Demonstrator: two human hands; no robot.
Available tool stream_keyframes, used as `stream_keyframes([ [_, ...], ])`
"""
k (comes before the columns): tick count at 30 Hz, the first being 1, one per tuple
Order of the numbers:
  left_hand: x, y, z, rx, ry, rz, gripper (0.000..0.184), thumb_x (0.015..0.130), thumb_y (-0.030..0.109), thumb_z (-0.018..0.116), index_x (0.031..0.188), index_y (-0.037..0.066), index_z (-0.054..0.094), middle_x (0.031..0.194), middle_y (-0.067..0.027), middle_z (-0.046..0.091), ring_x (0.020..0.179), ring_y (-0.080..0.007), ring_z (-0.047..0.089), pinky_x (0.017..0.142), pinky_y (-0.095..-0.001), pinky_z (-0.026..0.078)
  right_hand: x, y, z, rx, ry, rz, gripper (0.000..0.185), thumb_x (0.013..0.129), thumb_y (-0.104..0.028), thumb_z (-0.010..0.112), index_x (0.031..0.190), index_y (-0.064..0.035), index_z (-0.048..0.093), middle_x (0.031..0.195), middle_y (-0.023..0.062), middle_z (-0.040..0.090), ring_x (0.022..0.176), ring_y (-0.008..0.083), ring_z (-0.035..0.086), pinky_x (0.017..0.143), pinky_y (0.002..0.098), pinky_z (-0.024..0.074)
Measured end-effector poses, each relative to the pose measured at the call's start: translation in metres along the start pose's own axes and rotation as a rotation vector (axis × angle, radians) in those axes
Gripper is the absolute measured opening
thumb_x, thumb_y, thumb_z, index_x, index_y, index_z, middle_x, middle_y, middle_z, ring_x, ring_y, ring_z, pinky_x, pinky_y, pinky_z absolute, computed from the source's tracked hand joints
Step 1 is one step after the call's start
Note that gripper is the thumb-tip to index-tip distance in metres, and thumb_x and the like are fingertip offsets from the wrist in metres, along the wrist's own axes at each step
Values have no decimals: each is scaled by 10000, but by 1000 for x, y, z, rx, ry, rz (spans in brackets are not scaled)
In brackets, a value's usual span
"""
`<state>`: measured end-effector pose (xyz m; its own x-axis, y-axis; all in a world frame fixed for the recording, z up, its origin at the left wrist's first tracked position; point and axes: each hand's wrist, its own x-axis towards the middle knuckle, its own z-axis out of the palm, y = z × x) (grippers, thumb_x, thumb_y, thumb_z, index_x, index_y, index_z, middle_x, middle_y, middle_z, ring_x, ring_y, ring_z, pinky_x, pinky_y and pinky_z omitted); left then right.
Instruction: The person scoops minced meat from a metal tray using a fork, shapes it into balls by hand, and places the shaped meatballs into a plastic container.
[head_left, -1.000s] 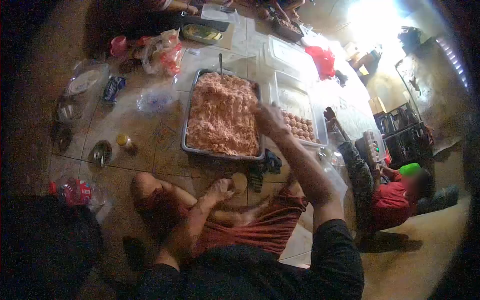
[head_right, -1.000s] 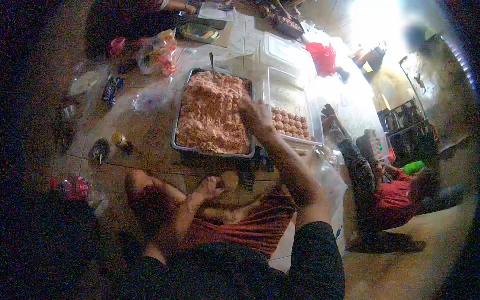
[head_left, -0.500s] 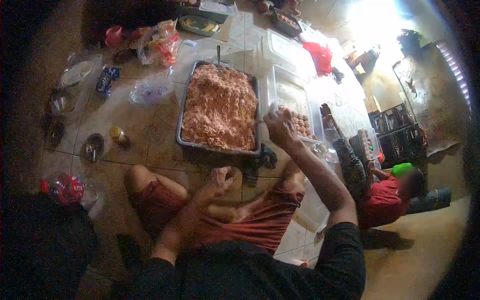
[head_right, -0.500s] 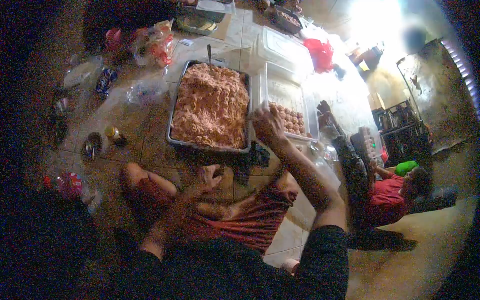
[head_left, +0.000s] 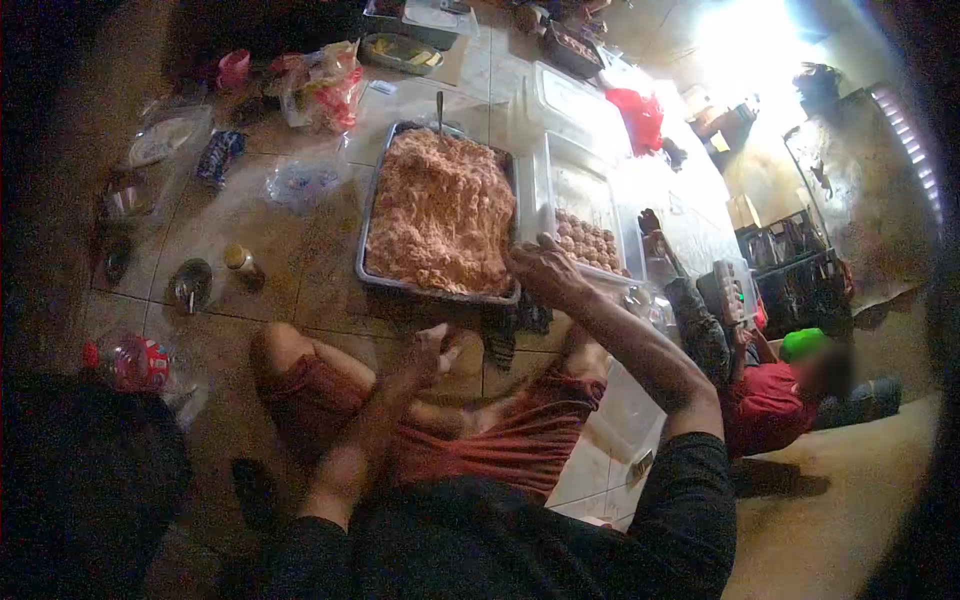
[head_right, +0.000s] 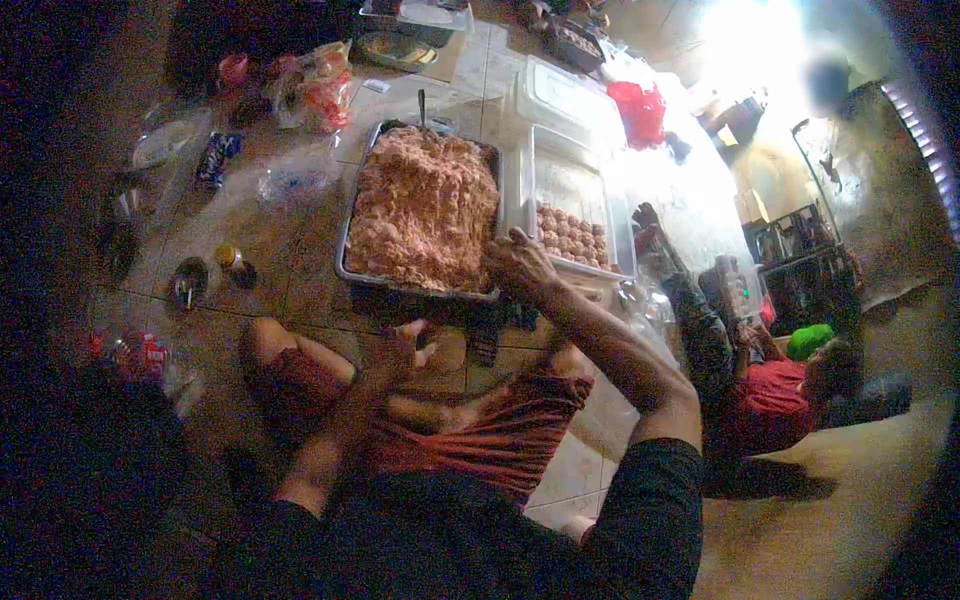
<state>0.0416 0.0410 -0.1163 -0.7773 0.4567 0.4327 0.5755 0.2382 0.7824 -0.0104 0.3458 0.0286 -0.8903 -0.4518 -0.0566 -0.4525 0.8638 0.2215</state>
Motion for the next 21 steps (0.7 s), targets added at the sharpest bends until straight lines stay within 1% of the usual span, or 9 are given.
stream_keyframes([
  [2, 10, -1, -7, -196, -363, -202, 330, 856, 309, 743, 1057, 59, 664, 942, -195, 699, 854, -366, 680, 763, -452, 537, -4, -17, -59, 37, -128, -142, 276, 806, -73, 681, 1068, -156, 661, 1070, 42, 624, 1024, 222, 622, 912, 410, 386],
  [5, 15, 9, 2, -209, -237, -303, 256, 866, 274, 725, 979, 53, 660, 912, -172, 698, 821, -309, 681, 726, -424, 528, 2, -14, -75, -98, -99, 23, 209, 821, -128, 639, 1026, -169, 649, 1001, 57, 663, 907, 246, 644, 899, 443, 448],
  [6, 17, 17, 1, -213, -237, -304, 256, 866, 274, 725, 979, 53, 660, 912, -172, 698, 821, -309, 681, 726, -424, 528, 2, -9, -55, -102, 76, 55, 217, 821, -105, 625, 1022, -182, 651, 986, 55, 661, 895, 237, 651, 894, 436, 446],
  [7, 20, 22, -2, -290, -165, -259, 237, 870, 240, 731, 947, 32, 647, 809, -142, 660, 741, -262, 637, 680, -403, 512, -2, -9, -35, -102, 75, 57, 217, 821, -105, 625, 1022, -182, 651, 986, 55, 661, 895, 237, 651, 894, 436, 446],
  [9, 26, 28, -15, -355, -90, -207, 224, 874, 206, 737, 914, 11, 634, 707, -112, 621, 662, -215, 593, 633, -381, 496, 4, -28, -39, -69, 371, -131, 191, 818, -94, 621, 992, -164, 655, 960, 76, 659, 882, 251, 664, 905, 443, 443],
  [10, 26, 32, -21, -330, -74, -284, 223, 880, 213, 730, 905, 13, 636, 720, -109, 630, 686, -191, 607, 639, -363, 500, -1, -20, -52, 95, -39, 23, 96, 906, -108, 564, 961, -79, 636, 1016, 115, 653, 935, 292, 645, 921, 522, 444],
  [14, 22, 20, -16, -359, -38, -346, 276, 877, 271, 735, 892, 13, 640, 766, -88, 659, 751, -147, 635, 651, -329, 512, 1, -13, -65, 147, -109, 296, 143, 912, -99, 561, 1025, -75, 645, 1051, 127, 673, 908, 286, 658, 975, 492, 452],
  [19, 15, 19, -14, -668, -119, -530, 358, 880, 330, 722, 948, -15, 657, 863, -80, 687, 810, -151, 642, 705, -350, 529, -10, -19, 6, -15, 584, 10, 66, 883, -52, 593, 889, -59, 657, 947, 104, 675, 878, 264, 662, 792, 433, 518],
  [21, 20, 9, 7, -689, -83, -593, 372, 897, 331, 702, 960, -34, 665, 897, -85, 696, 827, -158, 646, 728, -360, 535, -21, -21, -16, 402, 194, 281, 69, 874, -86, 628, 900, -64, 687, 931, 111, 692, 839, 265, 661, 796, 460, 515],
])
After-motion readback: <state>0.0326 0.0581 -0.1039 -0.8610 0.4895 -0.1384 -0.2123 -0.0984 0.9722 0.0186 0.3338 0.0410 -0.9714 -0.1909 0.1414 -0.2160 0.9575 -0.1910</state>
